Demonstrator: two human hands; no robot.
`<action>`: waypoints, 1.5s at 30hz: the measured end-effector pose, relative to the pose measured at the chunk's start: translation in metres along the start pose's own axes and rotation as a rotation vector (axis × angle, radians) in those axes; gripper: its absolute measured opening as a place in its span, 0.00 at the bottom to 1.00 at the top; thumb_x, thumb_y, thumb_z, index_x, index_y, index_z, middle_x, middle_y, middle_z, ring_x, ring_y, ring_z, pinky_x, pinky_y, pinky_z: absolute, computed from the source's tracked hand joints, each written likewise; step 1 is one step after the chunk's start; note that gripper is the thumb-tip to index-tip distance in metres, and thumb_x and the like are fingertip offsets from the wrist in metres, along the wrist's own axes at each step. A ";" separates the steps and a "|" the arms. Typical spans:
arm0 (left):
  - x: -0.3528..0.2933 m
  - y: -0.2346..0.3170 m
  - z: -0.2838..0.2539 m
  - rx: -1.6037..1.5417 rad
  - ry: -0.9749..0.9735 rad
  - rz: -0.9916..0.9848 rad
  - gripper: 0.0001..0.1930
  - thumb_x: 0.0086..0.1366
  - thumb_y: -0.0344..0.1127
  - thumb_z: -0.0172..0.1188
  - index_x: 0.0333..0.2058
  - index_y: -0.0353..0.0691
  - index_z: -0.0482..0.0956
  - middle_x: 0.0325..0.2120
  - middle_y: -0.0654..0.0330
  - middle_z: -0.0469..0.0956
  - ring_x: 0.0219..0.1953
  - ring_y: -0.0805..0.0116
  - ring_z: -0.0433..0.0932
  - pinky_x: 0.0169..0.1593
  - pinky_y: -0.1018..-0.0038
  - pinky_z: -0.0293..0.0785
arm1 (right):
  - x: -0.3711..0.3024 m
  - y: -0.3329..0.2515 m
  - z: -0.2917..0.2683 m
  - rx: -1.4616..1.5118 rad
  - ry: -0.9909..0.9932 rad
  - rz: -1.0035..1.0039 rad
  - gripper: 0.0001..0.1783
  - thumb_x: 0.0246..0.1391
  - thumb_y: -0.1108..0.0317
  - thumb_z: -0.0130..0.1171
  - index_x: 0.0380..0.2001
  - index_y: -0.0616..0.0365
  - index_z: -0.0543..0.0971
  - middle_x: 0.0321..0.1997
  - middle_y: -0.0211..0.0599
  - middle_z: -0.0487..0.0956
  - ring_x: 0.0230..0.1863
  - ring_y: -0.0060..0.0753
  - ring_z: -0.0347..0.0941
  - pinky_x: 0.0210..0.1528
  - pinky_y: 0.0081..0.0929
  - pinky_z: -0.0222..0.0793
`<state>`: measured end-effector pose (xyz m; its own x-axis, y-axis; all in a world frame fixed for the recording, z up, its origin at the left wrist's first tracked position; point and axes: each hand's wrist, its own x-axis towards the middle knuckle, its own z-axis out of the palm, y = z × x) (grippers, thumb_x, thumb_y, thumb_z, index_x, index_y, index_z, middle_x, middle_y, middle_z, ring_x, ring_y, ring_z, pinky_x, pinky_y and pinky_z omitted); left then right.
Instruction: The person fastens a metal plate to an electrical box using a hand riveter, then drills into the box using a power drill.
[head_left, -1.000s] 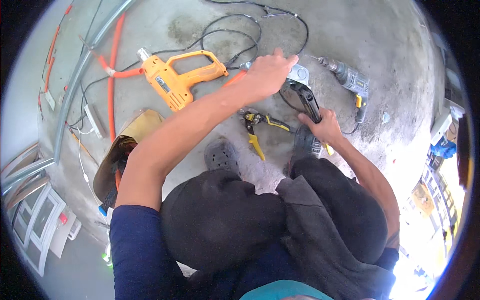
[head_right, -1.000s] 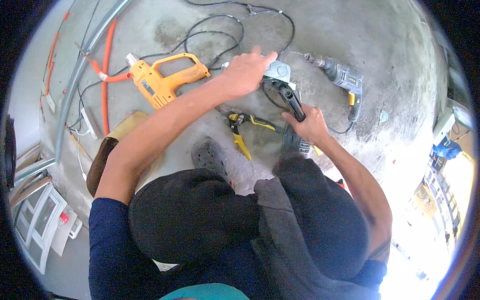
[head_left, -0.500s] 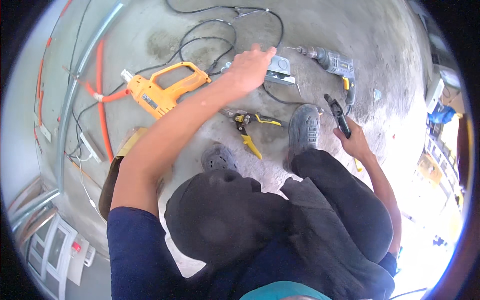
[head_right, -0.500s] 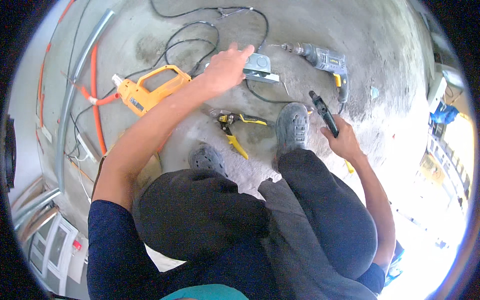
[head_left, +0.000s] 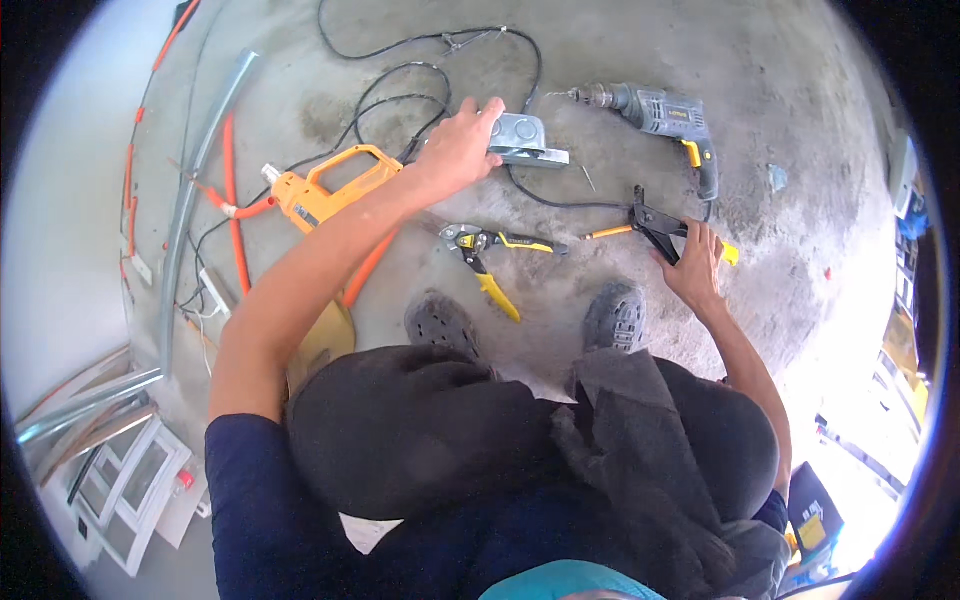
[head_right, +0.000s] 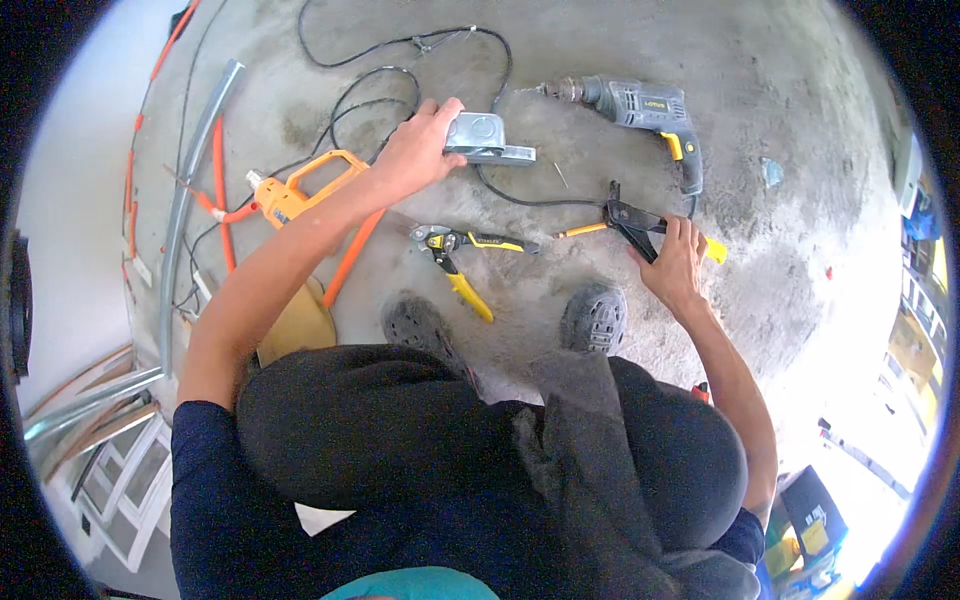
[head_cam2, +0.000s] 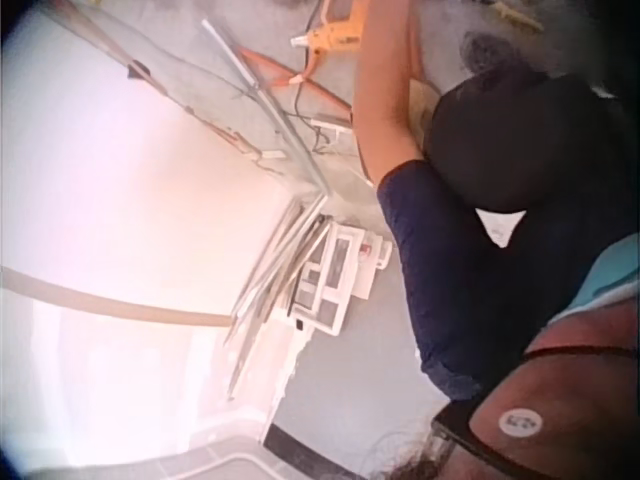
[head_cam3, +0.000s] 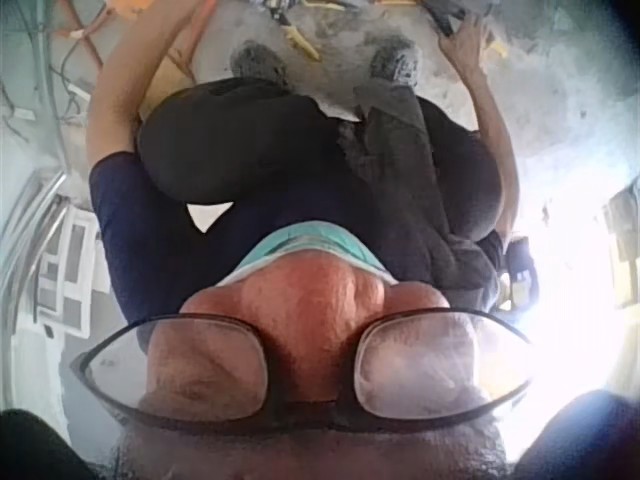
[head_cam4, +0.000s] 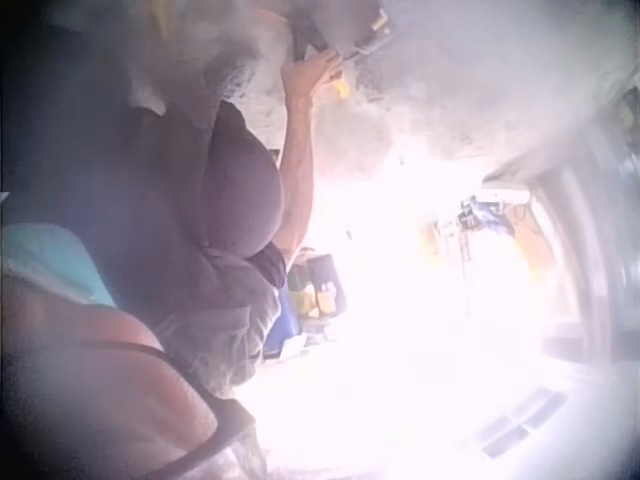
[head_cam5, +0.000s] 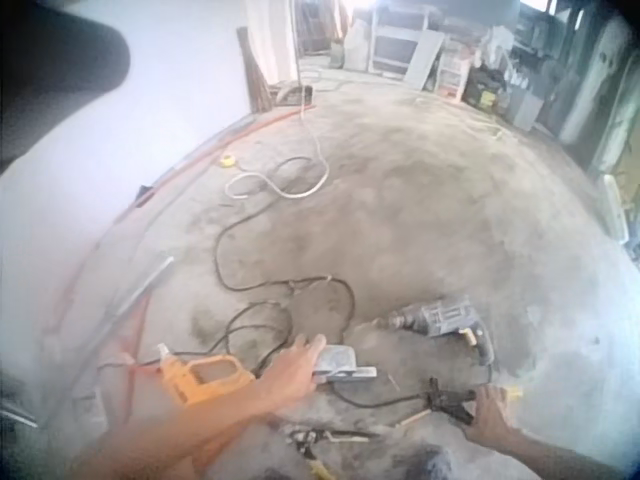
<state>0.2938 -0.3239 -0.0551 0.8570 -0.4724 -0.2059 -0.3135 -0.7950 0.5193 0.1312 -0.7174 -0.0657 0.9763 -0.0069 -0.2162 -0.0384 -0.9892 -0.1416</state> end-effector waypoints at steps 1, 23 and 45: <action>-0.001 0.002 -0.002 -0.031 -0.028 -0.008 0.33 0.56 0.28 0.71 0.57 0.41 0.63 0.49 0.42 0.71 0.47 0.35 0.78 0.50 0.49 0.78 | 0.000 0.003 0.005 0.018 0.000 -0.007 0.42 0.46 0.53 0.75 0.58 0.62 0.68 0.55 0.50 0.71 0.60 0.56 0.66 0.65 0.54 0.54; 0.017 -0.011 -0.018 -0.184 -0.060 0.167 0.40 0.52 0.27 0.74 0.63 0.45 0.64 0.56 0.51 0.74 0.59 0.50 0.75 0.61 0.61 0.71 | 0.068 0.050 -0.029 0.103 0.450 0.013 0.46 0.47 0.43 0.73 0.62 0.59 0.69 0.61 0.55 0.68 0.63 0.57 0.65 0.63 0.52 0.63; -0.010 0.003 0.006 -0.439 0.075 0.033 0.31 0.57 0.24 0.72 0.58 0.41 0.69 0.46 0.55 0.80 0.50 0.61 0.80 0.53 0.66 0.75 | 0.123 -0.093 -0.009 0.600 -0.006 -0.542 0.27 0.57 0.64 0.65 0.59 0.58 0.72 0.58 0.50 0.76 0.63 0.52 0.70 0.66 0.45 0.66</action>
<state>0.2818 -0.3243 -0.0563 0.8821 -0.4525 -0.1311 -0.1515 -0.5359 0.8306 0.2565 -0.6276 -0.0707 0.8910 0.4533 0.0258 0.3300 -0.6074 -0.7226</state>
